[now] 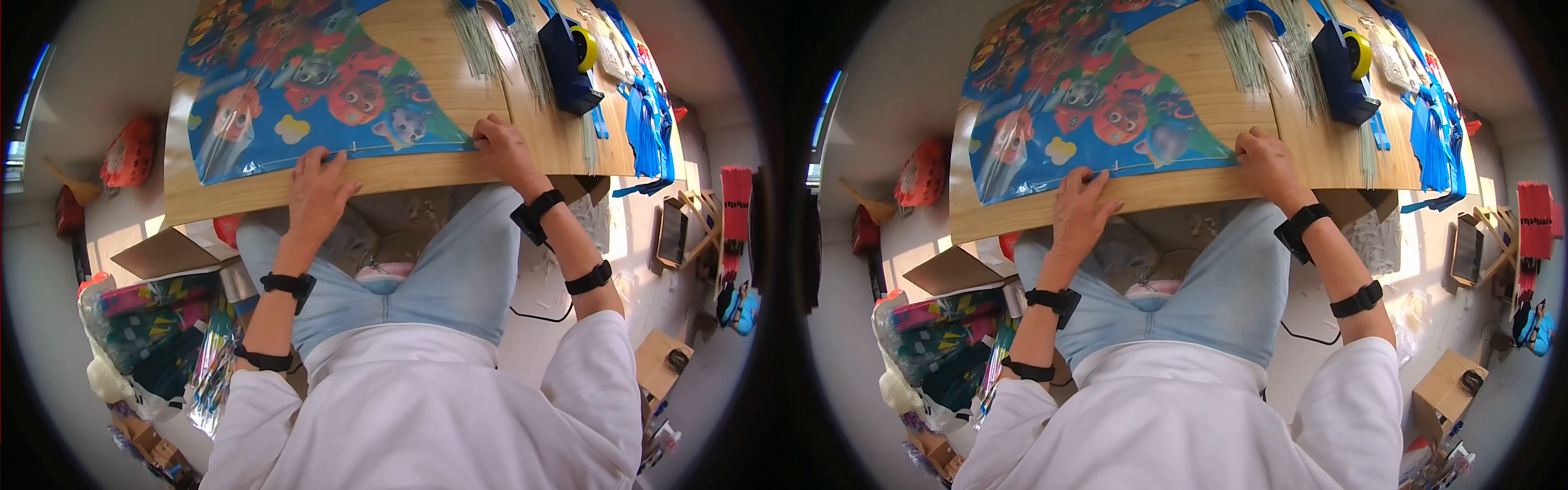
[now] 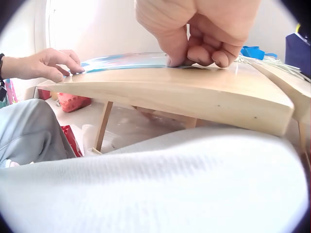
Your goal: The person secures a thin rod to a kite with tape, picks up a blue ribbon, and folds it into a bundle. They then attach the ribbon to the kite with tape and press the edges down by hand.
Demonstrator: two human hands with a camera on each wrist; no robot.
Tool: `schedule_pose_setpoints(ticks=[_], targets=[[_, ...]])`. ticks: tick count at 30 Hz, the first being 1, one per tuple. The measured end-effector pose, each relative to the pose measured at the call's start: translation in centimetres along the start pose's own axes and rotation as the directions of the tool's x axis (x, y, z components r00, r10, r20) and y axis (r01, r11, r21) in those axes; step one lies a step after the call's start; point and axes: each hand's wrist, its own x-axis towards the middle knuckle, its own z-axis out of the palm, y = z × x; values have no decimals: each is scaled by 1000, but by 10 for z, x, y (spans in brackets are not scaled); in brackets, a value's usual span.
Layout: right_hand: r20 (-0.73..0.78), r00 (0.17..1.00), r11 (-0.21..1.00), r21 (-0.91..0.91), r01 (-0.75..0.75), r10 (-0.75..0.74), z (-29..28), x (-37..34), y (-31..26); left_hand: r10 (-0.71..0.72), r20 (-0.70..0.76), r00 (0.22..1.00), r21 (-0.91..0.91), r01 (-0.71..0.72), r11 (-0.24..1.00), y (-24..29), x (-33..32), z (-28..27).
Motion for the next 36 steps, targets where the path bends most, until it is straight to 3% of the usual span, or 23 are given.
schedule_pose_setpoints(ticks=[2,8,9,12,15,17,19,20,22,24,25,28,32,35,36], targets=[[-37,997,997,-17,-74,73,-1,0,13,-6,4,1000,6,6,1000,1,0,-1],[-48,994,981,174,-92,101,3,10,-19,9,-13,1000,18,-9,1000,0,0,1],[-27,992,990,60,-124,126,5,9,-23,5,-5,1000,12,-5,1000,0,0,0],[-37,978,977,52,-205,207,7,5,-8,-15,13,1000,10,15,1000,3,1,-3],[-162,958,971,0,-239,236,-12,-5,26,-19,19,1000,18,19,1000,7,3,-2],[-403,849,933,35,-357,340,-50,-3,41,-23,22,1000,17,23,1000,4,-1,1],[-600,678,886,119,-449,425,-90,-1,55,-17,13,1000,2,17,1000,4,0,2],[-646,563,818,176,-548,516,-110,3,66,-17,12,1000,3,17,1000,5,-1,1],[-681,432,742,250,-623,592,-123,13,124,-21,22,1000,5,21,1000,8,0,-1],[-331,438,535,671,-513,836,-142,23,124,-34,36,999,6,33,999,11,1,-4],[-278,443,480,753,-450,852,-144,29,120,-31,37,999,0,31,1000,10,1,-4],[-134,532,442,741,-507,836,-153,40,123,-33,44,999,-10,33,999,7,-1,-1],[-31,588,424,724,-545,808,-156,44,147,-23,28,999,-10,23,1000,5,-2,1],[-83,612,378,849,-371,787,-160,28,127,-19,27,999,-19,20,1000,6,0,1],[-65,603,356,855,-377,795,-155,20,127,-19,34,999,-25,20,1000,6,-1,0]])
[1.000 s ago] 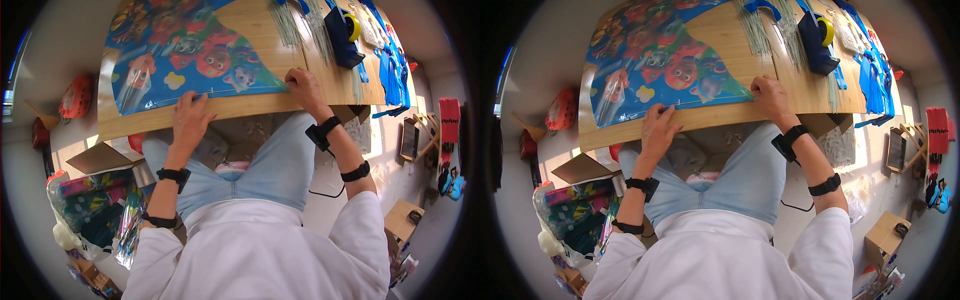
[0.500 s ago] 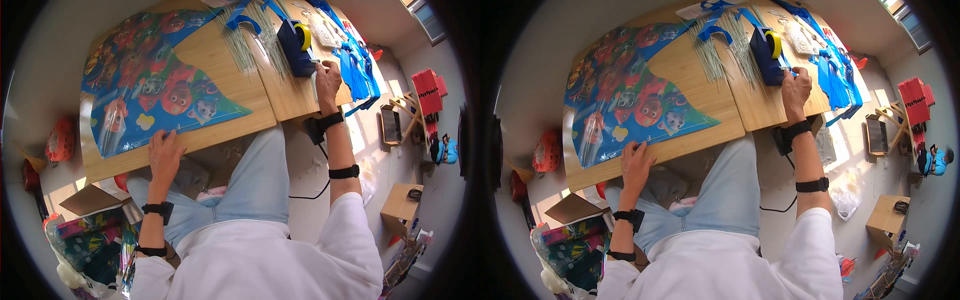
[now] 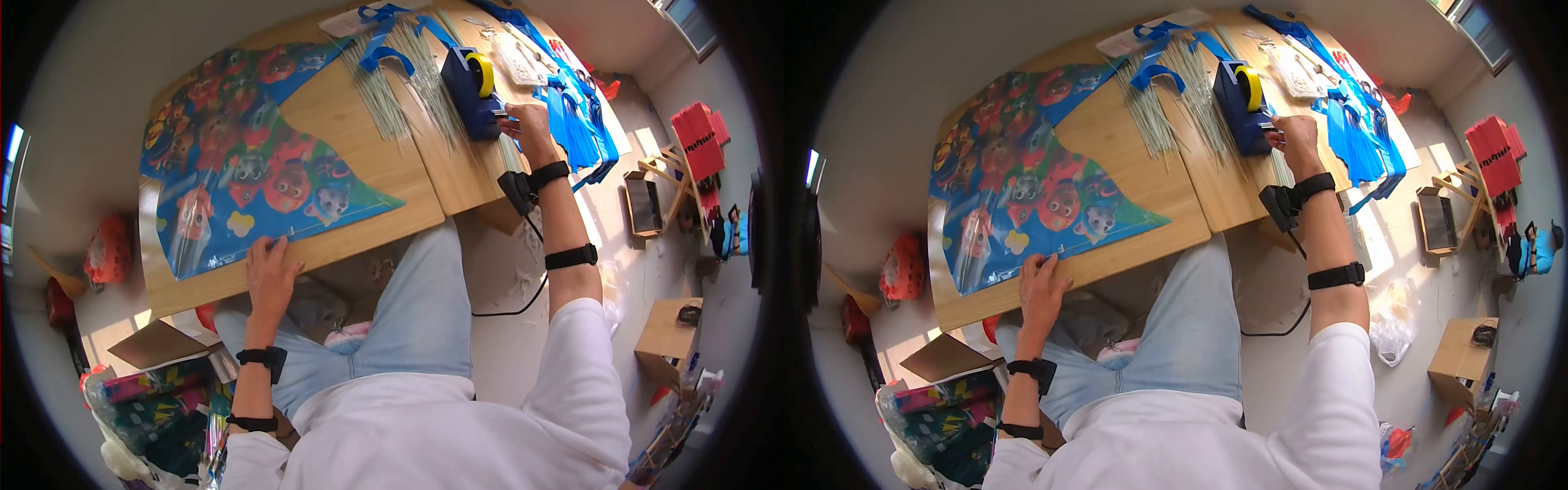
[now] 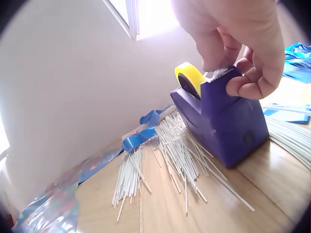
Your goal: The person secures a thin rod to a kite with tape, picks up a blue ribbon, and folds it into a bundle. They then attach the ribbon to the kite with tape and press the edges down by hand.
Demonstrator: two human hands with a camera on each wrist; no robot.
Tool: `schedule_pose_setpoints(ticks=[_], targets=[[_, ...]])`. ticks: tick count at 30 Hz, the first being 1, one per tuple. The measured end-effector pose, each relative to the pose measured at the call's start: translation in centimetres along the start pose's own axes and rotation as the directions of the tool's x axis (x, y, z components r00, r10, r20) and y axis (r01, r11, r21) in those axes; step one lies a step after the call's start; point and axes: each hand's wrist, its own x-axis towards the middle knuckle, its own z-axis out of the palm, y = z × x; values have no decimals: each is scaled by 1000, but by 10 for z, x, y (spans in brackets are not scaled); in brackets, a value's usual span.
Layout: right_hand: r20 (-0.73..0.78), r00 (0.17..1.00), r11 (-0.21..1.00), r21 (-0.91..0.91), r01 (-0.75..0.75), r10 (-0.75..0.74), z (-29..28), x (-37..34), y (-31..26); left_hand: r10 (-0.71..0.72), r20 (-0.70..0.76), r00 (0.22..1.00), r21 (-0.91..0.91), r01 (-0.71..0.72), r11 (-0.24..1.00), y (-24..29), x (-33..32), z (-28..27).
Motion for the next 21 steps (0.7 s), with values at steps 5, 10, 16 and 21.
schedule_pose_setpoints(ticks=[5,10,16,21], targets=[[24,988,942,298,-152,152,1,-25,28,1,-8,1000,-13,-1,1000,0,1,0],[40,929,593,759,-268,367,5,-39,57,6,-20,1000,-19,-7,1000,-1,-1,1],[44,947,658,709,-253,317,12,-32,53,12,-25,1000,-6,-12,1000,-1,0,2],[-52,971,780,606,-157,235,15,-17,56,-1,-21,1000,-15,1,1000,-2,0,1]])
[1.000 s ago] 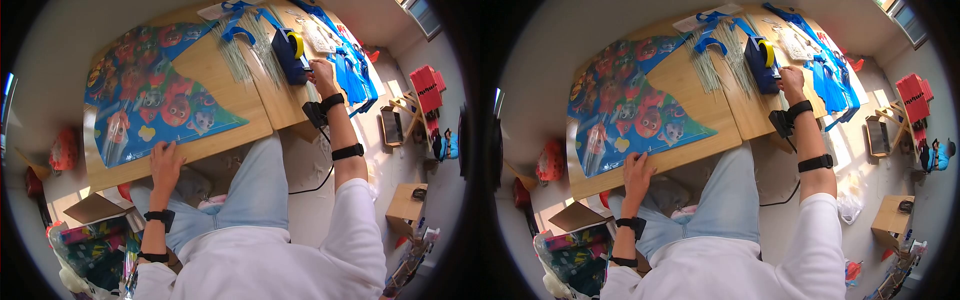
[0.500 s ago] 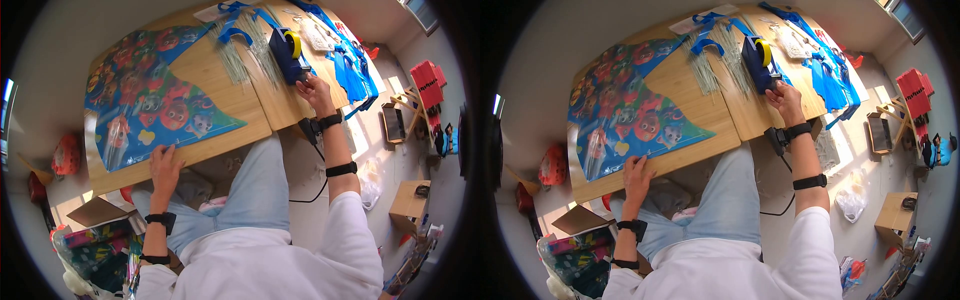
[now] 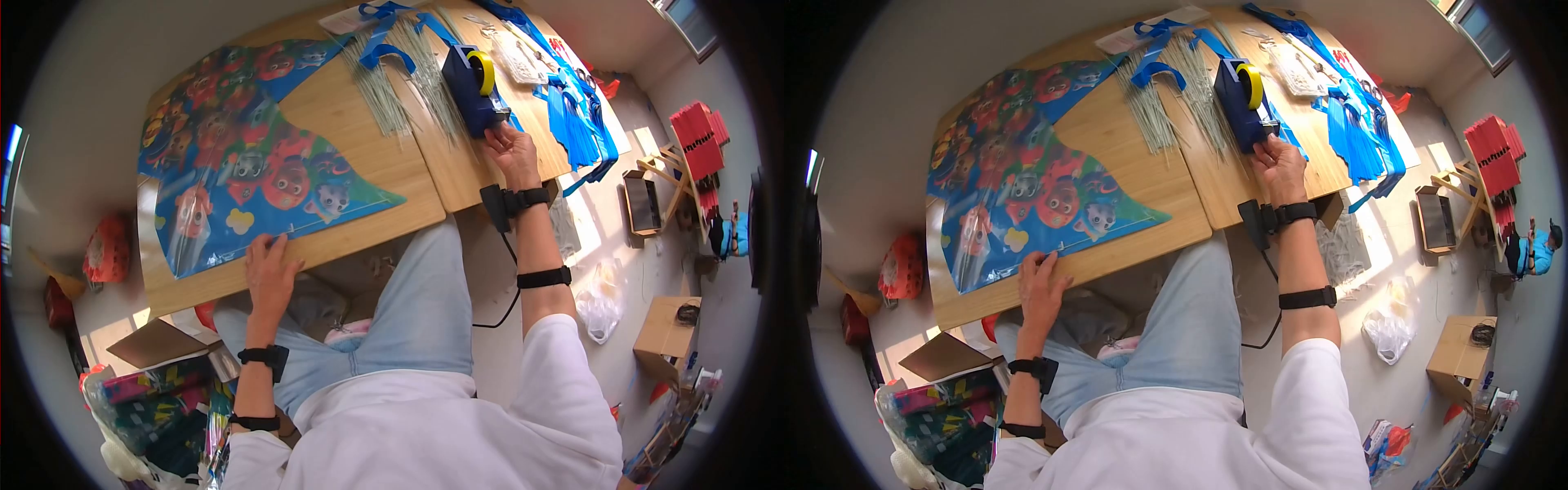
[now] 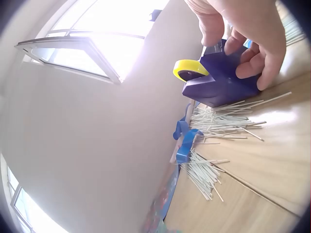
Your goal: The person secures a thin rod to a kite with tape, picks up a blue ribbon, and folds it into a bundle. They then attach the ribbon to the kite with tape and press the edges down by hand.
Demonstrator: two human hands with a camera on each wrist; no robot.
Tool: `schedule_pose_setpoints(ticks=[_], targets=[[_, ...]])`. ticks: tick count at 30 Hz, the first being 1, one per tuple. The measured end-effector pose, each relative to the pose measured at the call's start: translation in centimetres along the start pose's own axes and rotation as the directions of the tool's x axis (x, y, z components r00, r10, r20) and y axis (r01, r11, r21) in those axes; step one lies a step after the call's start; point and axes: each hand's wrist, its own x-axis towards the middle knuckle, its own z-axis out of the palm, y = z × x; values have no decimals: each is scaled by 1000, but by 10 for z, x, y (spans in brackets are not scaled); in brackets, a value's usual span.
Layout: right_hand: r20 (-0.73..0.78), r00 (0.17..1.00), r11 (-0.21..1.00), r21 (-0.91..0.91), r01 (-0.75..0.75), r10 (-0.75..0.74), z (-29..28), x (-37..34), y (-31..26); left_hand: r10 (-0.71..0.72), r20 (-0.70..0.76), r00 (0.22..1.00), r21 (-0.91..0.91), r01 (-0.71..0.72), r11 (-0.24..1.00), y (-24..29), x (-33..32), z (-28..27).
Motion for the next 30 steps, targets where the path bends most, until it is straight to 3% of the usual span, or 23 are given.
schedule_pose_setpoints(ticks=[5,8,14,19,21,23,24,25,26,28,29,30], targets=[[28,988,983,-99,154,-152,0,-10,-8,7,2,1000,14,-7,1000,3,0,0],[4,987,982,-105,160,-161,4,-20,-10,-6,8,1000,7,6,1000,1,-1,0],[-94,996,987,-161,-3,-12,7,-15,-2,7,16,1000,1,-8,1000,1,0,0],[-175,984,969,-245,-22,-22,8,8,-6,8,-14,1000,-3,-9,1000,0,-2,-2],[-327,943,952,-268,-150,57,0,2,1,8,-41,999,4,-8,1000,2,-2,-2],[-274,960,873,-482,-77,-66,-7,-6,10,-6,-63,998,-20,5,1000,0,-1,-3],[-35,996,820,-570,48,-82,-13,4,7,-12,-62,998,-40,9,999,0,-3,-2],[195,978,764,-619,180,-72,-21,8,7,-17,-83,996,-60,12,998,0,-6,-1],[209,965,707,-658,257,-157,27,-43,8,-16,-105,994,-80,7,997,-2,-6,-1],[508,860,547,-735,401,52,71,-70,9,-11,-140,990,-101,-4,995,1,-10,-2],[628,754,503,-722,475,191,90,-78,16,-12,-153,988,-101,-4,995,3,-11,-3],[652,684,409,-751,519,328,112,-92,28,-14,-166,986,-102,-3,995,5,-14,-5]])
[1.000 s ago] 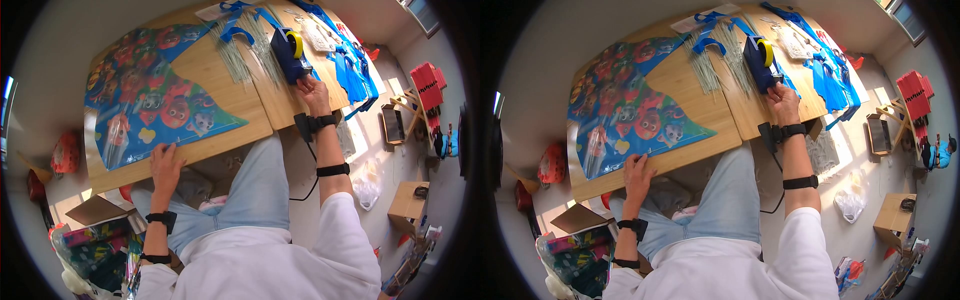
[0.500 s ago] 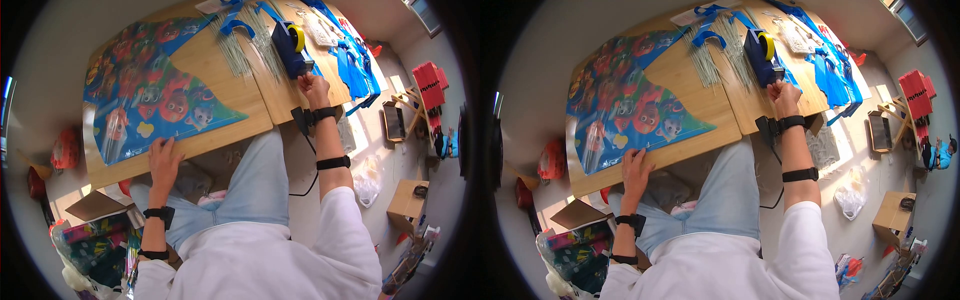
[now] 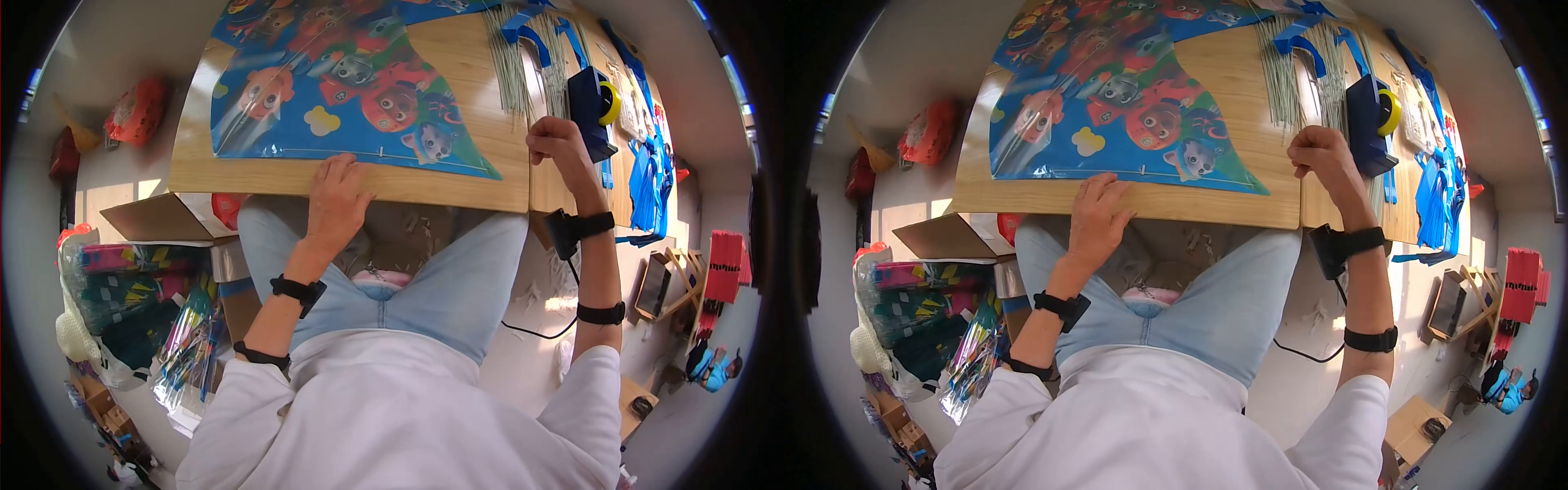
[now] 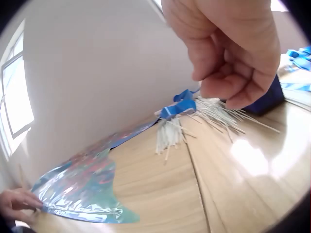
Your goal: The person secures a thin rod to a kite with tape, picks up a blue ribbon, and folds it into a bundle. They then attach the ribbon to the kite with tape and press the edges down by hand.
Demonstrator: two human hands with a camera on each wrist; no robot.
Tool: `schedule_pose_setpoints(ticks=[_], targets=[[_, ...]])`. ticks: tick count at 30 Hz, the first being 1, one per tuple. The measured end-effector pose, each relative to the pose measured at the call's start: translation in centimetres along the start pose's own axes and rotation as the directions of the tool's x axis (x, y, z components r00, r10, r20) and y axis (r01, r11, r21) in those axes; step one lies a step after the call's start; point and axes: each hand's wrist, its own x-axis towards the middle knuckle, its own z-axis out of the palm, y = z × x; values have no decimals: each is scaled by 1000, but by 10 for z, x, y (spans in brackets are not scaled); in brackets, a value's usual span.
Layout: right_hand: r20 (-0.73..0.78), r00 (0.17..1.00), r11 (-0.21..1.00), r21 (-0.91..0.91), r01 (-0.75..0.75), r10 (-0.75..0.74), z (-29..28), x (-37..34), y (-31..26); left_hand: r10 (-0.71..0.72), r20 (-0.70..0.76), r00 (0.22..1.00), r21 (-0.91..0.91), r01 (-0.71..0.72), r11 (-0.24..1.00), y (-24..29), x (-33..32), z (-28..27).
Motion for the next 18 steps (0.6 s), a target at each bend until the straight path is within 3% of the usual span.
schedule_pose_setpoints(ticks=[3,5,8,14,18], targets=[[364,931,951,-284,120,-9,74,24,-52,-46,17,999,-25,46,999,9,-13,-2],[526,841,830,-409,380,-127,115,43,-72,-21,35,999,-35,22,999,15,-19,-5],[669,703,596,-470,652,-242,163,79,-57,6,58,998,-59,-2,998,21,-24,-7],[745,664,541,-532,651,-67,194,98,-62,-11,72,997,-142,21,990,21,-22,3],[764,641,526,-517,675,-72,197,102,-59,-2,61,998,-190,14,982,20,-17,9]])
